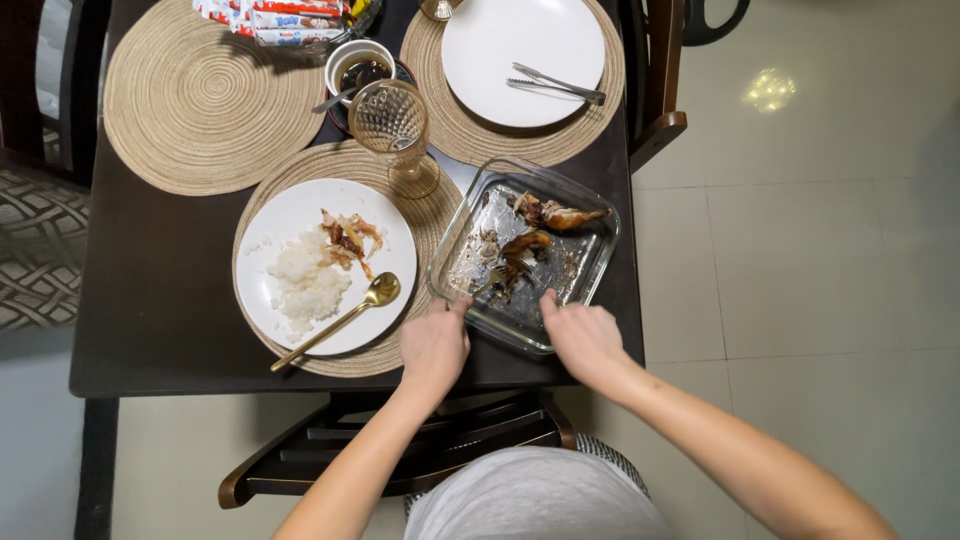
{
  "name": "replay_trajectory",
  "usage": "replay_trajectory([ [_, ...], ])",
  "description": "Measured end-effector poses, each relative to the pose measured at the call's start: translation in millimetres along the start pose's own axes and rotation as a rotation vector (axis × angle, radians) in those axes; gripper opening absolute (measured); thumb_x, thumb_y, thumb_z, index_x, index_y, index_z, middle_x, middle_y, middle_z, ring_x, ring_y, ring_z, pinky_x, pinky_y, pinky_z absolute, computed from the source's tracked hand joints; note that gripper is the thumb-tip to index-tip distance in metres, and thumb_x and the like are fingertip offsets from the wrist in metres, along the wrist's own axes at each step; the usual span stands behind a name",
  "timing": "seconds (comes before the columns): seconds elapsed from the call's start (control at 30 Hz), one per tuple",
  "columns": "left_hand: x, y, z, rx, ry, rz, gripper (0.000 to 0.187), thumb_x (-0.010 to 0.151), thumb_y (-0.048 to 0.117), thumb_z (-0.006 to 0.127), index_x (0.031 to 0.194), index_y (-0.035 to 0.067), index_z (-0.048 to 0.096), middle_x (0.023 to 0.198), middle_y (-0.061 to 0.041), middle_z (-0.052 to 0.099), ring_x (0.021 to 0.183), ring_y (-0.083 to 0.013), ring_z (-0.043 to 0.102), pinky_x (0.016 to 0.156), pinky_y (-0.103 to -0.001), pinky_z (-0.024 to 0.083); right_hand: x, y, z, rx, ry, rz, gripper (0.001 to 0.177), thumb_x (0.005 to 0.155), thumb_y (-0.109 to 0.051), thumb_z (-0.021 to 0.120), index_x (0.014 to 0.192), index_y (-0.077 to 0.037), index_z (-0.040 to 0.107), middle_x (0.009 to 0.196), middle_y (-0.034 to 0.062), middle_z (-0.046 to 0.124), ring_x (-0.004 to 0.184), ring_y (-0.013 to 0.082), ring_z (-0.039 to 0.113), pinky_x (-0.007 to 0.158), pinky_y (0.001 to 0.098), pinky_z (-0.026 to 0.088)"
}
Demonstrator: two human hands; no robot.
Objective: Shredding grilled chicken with a spoon and fork and transferring it to a plate of rice.
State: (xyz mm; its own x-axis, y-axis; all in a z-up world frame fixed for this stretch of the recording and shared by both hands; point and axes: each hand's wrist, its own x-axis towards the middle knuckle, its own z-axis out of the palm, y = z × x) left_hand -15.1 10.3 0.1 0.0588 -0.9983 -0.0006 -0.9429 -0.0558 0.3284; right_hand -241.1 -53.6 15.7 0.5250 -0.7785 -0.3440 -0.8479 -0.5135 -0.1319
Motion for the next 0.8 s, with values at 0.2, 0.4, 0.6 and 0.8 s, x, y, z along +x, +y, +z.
replay_trajectory([
  [0.2,-10.0,-9.1,11.5,0.026,0.015,0.039,0.046,0.079,0.007,0.067,0.124,0.017,0.073,0.094,-0.013,0.07,0.072,-0.0309,0.071,0.062,-0.043,0.057,12.5,13.8,-13.5,0.129,0.035,0.034,0.044,0.077,-0.001,0.057,0.12,-0.001,0.06,0.078,0.0222,0.072,0.077,0.0412,0.072,0.065,0.0518,0.058],
  [0.4,-12.2,7.8,5.3,0.038,-0.164,-0.093,0.053,0.082,0.006,0.063,0.134,0.019,0.068,0.095,-0.016,0.068,0.069,-0.0323,0.072,0.06,-0.045,0.058,2.0,-25.8,-11.8,-0.025,-0.018,0.002,0.05,0.085,-0.003,0.056,0.134,0.009,0.052,0.076,0.0185,0.073,0.069,0.0353,0.075,0.058,0.0454,0.06],
  [0.6,-22.5,8.2,19.6,-0.01,-0.069,-0.117,0.049,0.084,0.009,0.064,0.131,0.016,0.069,0.095,-0.016,0.068,0.069,-0.0345,0.072,0.063,-0.047,0.057,20.6,14.7,28.3,-0.051,0.087,-0.099,0.048,0.086,-0.002,0.058,0.132,0.009,0.056,0.075,0.0169,0.074,0.069,0.0311,0.075,0.057,0.0426,0.06],
  [0.8,-32.1,9.2,6.0,-0.024,-0.096,-0.136,0.046,0.082,0.011,0.065,0.126,0.022,0.072,0.099,-0.017,0.069,0.07,-0.036,0.071,0.065,-0.049,0.057,59.9,73.7,22.1,0.779,-0.175,0.363,0.034,0.084,-0.004,0.074,0.117,-0.009,0.077,0.072,0.0137,0.071,0.059,0.0172,0.064,0.059,0.0335,0.054],
])
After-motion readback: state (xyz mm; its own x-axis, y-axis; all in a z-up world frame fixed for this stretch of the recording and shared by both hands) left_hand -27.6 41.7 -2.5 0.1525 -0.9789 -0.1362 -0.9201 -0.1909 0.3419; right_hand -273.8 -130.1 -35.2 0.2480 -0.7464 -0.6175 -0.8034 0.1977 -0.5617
